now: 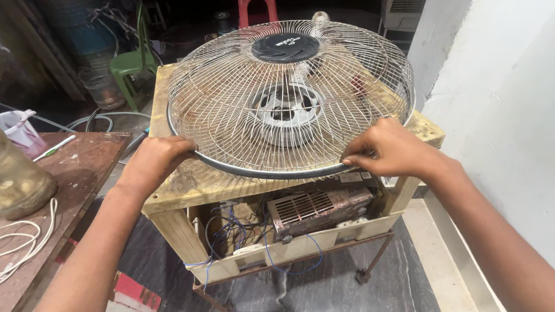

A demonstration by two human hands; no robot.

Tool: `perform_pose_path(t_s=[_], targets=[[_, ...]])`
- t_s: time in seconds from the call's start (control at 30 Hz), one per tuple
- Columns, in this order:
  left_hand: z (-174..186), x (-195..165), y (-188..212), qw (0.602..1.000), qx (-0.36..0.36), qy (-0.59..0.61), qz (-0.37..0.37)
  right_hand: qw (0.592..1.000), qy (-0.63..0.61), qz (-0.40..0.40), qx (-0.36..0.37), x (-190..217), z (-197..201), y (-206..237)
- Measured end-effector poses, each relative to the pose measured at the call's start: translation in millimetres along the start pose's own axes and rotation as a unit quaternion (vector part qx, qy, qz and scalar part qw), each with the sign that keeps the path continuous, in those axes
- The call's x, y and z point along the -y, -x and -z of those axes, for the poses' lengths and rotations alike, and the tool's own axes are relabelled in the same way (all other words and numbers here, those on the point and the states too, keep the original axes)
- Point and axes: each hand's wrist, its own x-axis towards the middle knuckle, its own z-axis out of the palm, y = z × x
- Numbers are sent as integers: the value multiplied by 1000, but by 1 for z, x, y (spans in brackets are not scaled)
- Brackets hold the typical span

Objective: The person fits the circular wire guard onto a pedestal fan lying on a workbench, aligning its rim and using a screwdriver to tighten the guard's side clamp. They press the center hub cover into place, then lift and reposition the fan to check the fitted guard.

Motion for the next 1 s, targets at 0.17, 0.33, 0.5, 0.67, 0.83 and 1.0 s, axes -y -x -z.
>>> perform_pose_path(t_s=[0.17,0.33,0.5,0.67,0.83,1.0], targets=[[2,-3,-2,1000,-5,0,11,994,5,74,-81,-1,-11,8],[14,-11,-9,999,19,-13,36,990,-8,62,-123,-2,-28,22],[26,-13,-19,987,111,-95,67,977,3,105,-186,-5,-36,28],[17,-11,-7,994,55,-88,30,964,58,138,-221,-3,-48,36],[1,-15,4,978,-56,-198,-44,953,33,168,-250,-3,-57,41],[-3,-32,16,974,-105,-200,18,958,29,139,-248,-5,-62,40]])
